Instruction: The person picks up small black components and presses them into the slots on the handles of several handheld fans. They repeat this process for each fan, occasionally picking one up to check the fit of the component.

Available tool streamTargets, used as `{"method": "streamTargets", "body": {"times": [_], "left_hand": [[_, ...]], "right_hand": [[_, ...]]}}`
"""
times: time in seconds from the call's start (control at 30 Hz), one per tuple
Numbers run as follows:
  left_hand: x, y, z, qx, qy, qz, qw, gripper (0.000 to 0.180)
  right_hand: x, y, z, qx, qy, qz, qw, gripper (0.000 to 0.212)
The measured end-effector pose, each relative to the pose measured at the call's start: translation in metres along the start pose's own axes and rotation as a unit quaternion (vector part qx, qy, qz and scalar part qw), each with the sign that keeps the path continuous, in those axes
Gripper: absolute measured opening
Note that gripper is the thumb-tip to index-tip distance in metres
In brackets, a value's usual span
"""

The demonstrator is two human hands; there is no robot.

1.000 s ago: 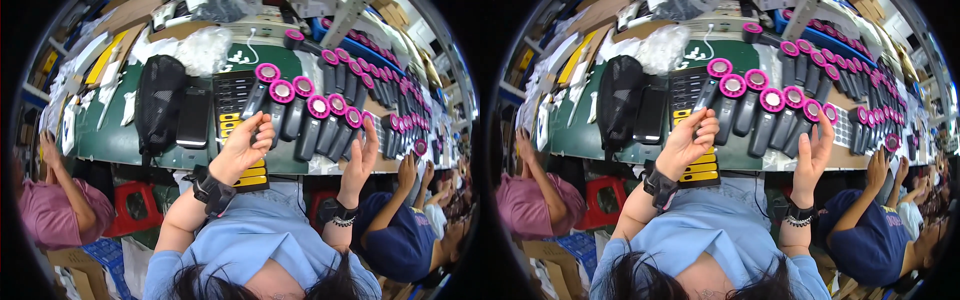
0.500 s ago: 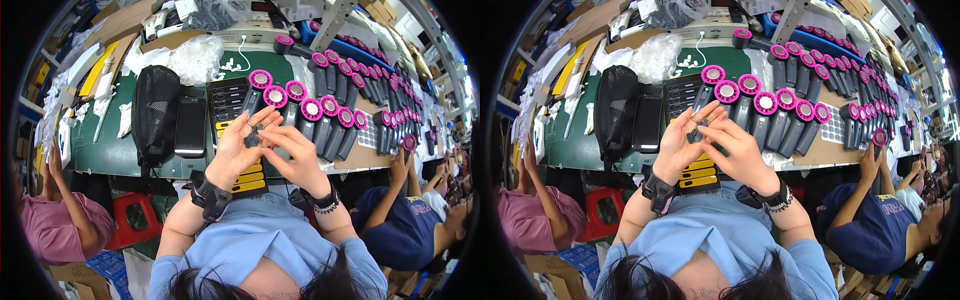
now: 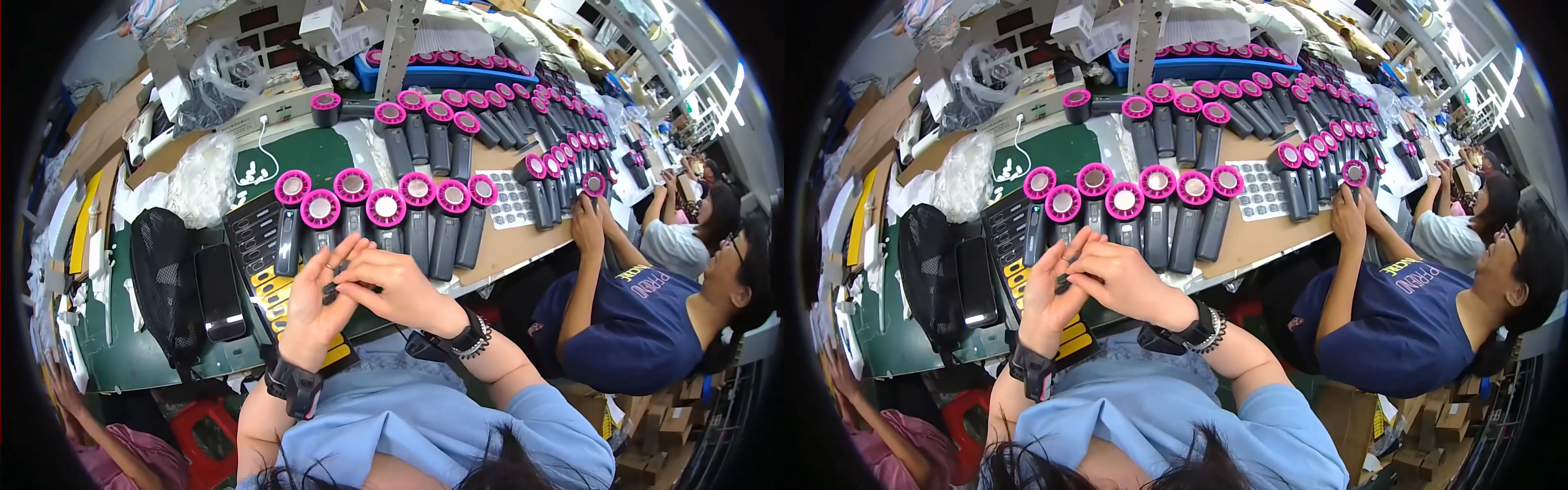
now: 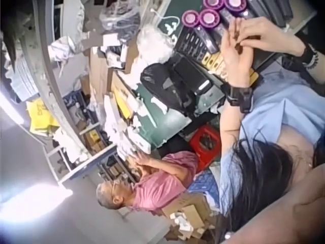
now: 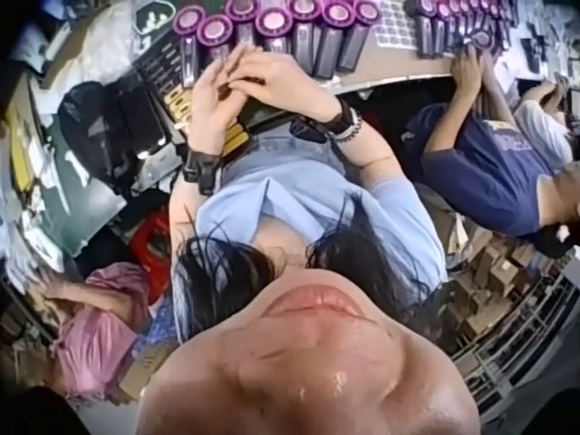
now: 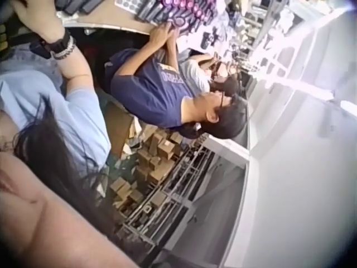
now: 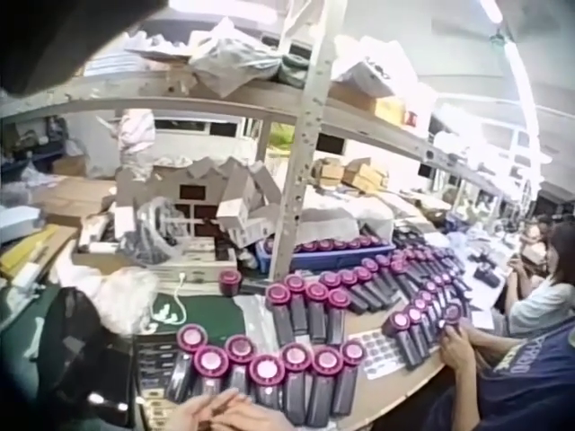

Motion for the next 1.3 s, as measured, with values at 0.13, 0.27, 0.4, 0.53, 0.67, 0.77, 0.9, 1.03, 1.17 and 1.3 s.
{"method": "streamTargets", "body": {"times": [0.13, 0.27, 0.4, 0.53, 0.67, 0.77, 0.9, 1.03, 1.17, 1.3], "left_hand": [[0.013, -0.005, -0.008, -0.097, 0.000, 0.032, 0.995, 0.037], [0.031, -0.005, -0.018, -0.059, -0.138, 0.031, 0.988, 0.031], [0.039, 0.026, -0.021, 0.011, -0.169, -0.145, 0.975, 0.034], [0.032, 0.038, -0.025, -0.010, -0.133, -0.296, 0.946, 0.036], [0.023, 0.044, -0.023, 0.003, -0.082, -0.340, 0.937, 0.036], [0.016, 0.044, -0.020, 0.027, -0.068, -0.372, 0.925, 0.033], [0.004, 0.041, -0.011, 0.023, -0.004, -0.372, 0.928, 0.031], [-0.009, 0.036, 0.005, 0.046, 0.097, -0.410, 0.906, 0.032], [-0.026, 0.029, 0.022, 0.027, 0.138, -0.399, 0.906, 0.033], [-0.028, 0.023, 0.027, 0.035, 0.117, -0.414, 0.902, 0.033]], "right_hand": [[-0.010, -0.033, 0.006, -0.019, 0.014, -0.004, 1.000, 0.013], [-0.019, -0.058, 0.012, -0.073, 0.055, -0.011, 0.996, 0.012], [-0.030, -0.064, 0.021, -0.055, 0.099, -0.042, 0.993, 0.011], [-0.039, -0.065, 0.024, -0.080, 0.123, -0.111, 0.983, 0.011], [-0.043, -0.061, 0.022, -0.079, 0.140, -0.186, 0.969, 0.013], [-0.045, -0.058, 0.017, -0.056, 0.161, -0.221, 0.960, 0.015], [-0.040, -0.046, 0.000, -0.026, 0.187, -0.269, 0.944, 0.017], [-0.027, -0.049, -0.052, 0.139, 0.162, -0.201, 0.956, 0.020], [-0.101, -0.074, -0.152, 0.147, -0.005, 0.031, 0.989, 0.029], [-0.210, -0.066, -0.193, 0.219, -0.154, 0.336, 0.903, 0.036]]}}
Point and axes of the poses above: each hand's wrist, its own z-axis away from the middle knuckle, its own y-axis out of the palm, x = y × z, the point moved 6 cm from there along -z, towards the middle knuckle, and after that the axes turned 14 degrees about -y, right-handed, at the moved point
